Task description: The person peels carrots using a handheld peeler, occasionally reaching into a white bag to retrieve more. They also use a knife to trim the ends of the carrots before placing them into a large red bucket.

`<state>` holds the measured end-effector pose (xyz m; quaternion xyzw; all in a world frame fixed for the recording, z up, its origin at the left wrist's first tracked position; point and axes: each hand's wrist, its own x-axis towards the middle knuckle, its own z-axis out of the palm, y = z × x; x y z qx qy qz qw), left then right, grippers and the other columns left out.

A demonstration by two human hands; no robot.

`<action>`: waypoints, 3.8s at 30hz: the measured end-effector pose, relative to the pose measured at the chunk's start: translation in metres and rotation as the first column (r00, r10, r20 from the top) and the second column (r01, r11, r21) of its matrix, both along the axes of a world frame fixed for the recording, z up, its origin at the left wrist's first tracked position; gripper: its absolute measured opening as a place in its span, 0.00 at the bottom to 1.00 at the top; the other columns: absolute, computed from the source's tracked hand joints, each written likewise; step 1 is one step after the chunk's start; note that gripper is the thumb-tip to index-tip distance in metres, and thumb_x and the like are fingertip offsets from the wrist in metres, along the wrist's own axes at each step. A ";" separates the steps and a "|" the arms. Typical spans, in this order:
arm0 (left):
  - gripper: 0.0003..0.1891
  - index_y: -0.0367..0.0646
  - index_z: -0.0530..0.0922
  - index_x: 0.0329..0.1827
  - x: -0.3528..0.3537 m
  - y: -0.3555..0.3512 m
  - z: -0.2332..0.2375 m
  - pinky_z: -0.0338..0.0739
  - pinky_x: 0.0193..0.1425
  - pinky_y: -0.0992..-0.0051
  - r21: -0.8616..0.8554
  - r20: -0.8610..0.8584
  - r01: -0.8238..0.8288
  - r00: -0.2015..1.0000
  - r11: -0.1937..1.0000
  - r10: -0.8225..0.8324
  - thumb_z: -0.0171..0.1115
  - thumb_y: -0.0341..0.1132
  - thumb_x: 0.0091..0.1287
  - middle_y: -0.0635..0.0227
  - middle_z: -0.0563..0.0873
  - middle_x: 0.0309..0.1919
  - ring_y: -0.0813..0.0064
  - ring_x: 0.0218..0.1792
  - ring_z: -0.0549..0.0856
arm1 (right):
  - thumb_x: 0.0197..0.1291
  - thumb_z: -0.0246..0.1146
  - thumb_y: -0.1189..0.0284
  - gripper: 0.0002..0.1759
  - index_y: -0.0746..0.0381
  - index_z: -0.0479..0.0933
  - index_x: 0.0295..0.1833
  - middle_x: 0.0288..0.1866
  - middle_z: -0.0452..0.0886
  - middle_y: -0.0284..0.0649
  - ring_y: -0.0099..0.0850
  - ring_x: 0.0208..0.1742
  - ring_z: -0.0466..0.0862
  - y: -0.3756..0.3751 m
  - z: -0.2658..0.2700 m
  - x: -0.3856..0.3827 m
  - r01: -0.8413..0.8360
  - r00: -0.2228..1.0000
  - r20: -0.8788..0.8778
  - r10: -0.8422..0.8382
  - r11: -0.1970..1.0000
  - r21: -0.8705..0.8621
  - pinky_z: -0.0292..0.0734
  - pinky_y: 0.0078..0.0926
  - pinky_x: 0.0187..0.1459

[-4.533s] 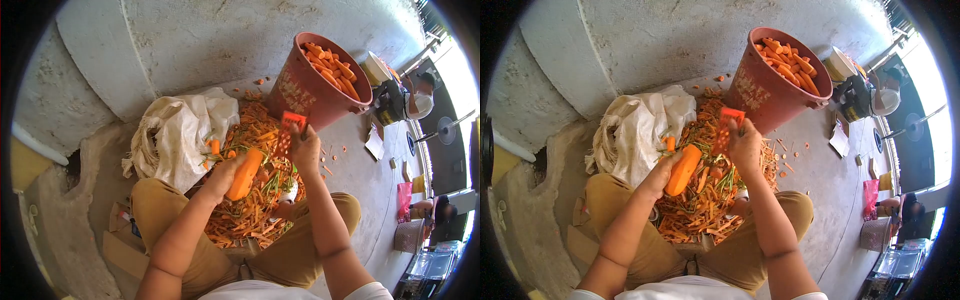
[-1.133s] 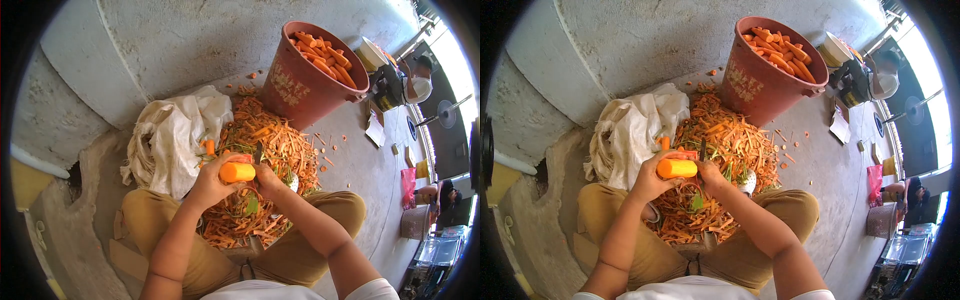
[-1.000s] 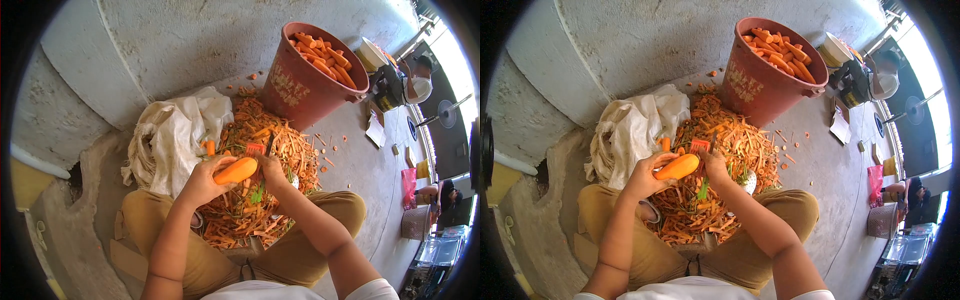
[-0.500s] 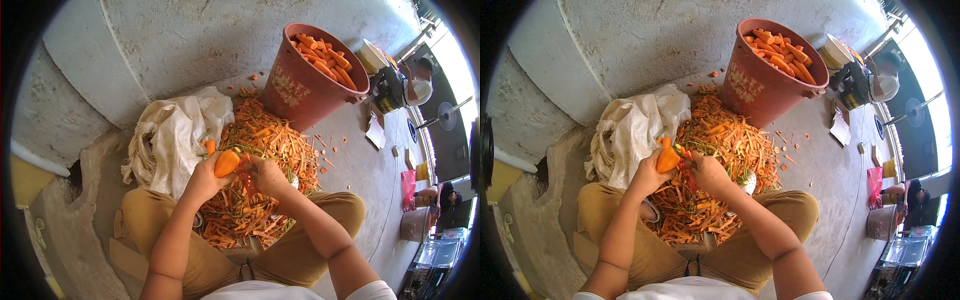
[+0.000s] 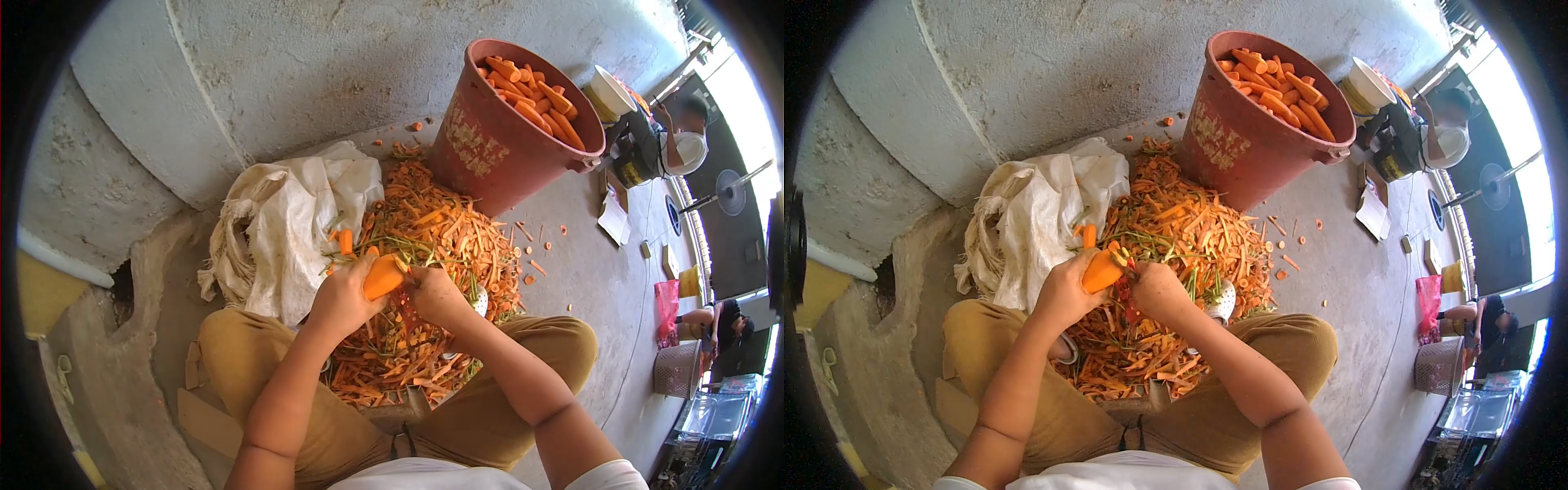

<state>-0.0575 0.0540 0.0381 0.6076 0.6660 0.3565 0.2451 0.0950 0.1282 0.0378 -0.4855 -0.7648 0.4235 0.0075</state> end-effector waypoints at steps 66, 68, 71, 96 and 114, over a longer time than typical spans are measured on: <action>0.17 0.41 0.67 0.49 -0.074 0.009 -0.159 0.72 0.38 0.72 -0.508 0.572 -0.635 0.257 0.582 0.779 0.54 0.36 0.58 0.63 0.74 0.40 0.72 0.36 0.76 | 0.54 0.54 0.62 0.15 0.64 0.76 0.32 0.28 0.79 0.44 0.40 0.31 0.80 -0.018 0.062 0.016 -0.708 0.585 0.487 0.649 0.701 -0.085 0.75 0.36 0.31; 0.21 0.43 0.66 0.51 -0.102 0.007 -0.221 0.72 0.43 0.66 -0.352 0.337 -0.805 0.366 0.477 0.867 0.57 0.37 0.55 0.60 0.73 0.42 0.67 0.40 0.76 | 0.53 0.54 0.62 0.15 0.64 0.76 0.31 0.27 0.79 0.45 0.41 0.31 0.80 -0.008 0.060 0.022 -0.708 0.591 0.510 0.625 0.705 -0.045 0.74 0.37 0.31; 0.28 0.45 0.63 0.56 -0.118 0.011 -0.201 0.67 0.51 0.60 -0.179 -0.263 -0.950 0.298 0.257 0.918 0.60 0.41 0.52 0.55 0.71 0.46 0.60 0.45 0.74 | 0.52 0.54 0.65 0.13 0.65 0.76 0.30 0.27 0.79 0.47 0.43 0.31 0.79 0.012 0.042 0.037 -0.722 0.573 0.516 0.636 0.690 -0.049 0.74 0.37 0.33; 0.19 0.41 0.74 0.20 -0.125 0.059 -0.186 0.70 0.22 0.75 -0.584 0.751 -0.101 0.309 0.806 0.583 0.52 0.48 0.59 0.69 0.76 0.15 0.76 0.14 0.73 | 0.52 0.53 0.66 0.18 0.65 0.67 0.47 0.30 0.77 0.53 0.48 0.36 0.77 0.056 0.002 -0.016 -0.707 0.447 0.495 0.745 0.634 -0.315 0.71 0.41 0.38; 0.15 0.47 0.74 0.48 -0.215 0.041 -0.322 0.69 0.47 0.66 -0.607 0.202 -0.635 0.459 0.478 0.865 0.46 0.27 0.58 0.64 0.77 0.41 0.66 0.42 0.75 | 0.49 0.53 0.70 0.14 0.65 0.71 0.42 0.29 0.77 0.52 0.49 0.34 0.77 0.063 -0.017 -0.014 -0.632 0.498 0.507 0.703 0.695 -0.343 0.70 0.44 0.37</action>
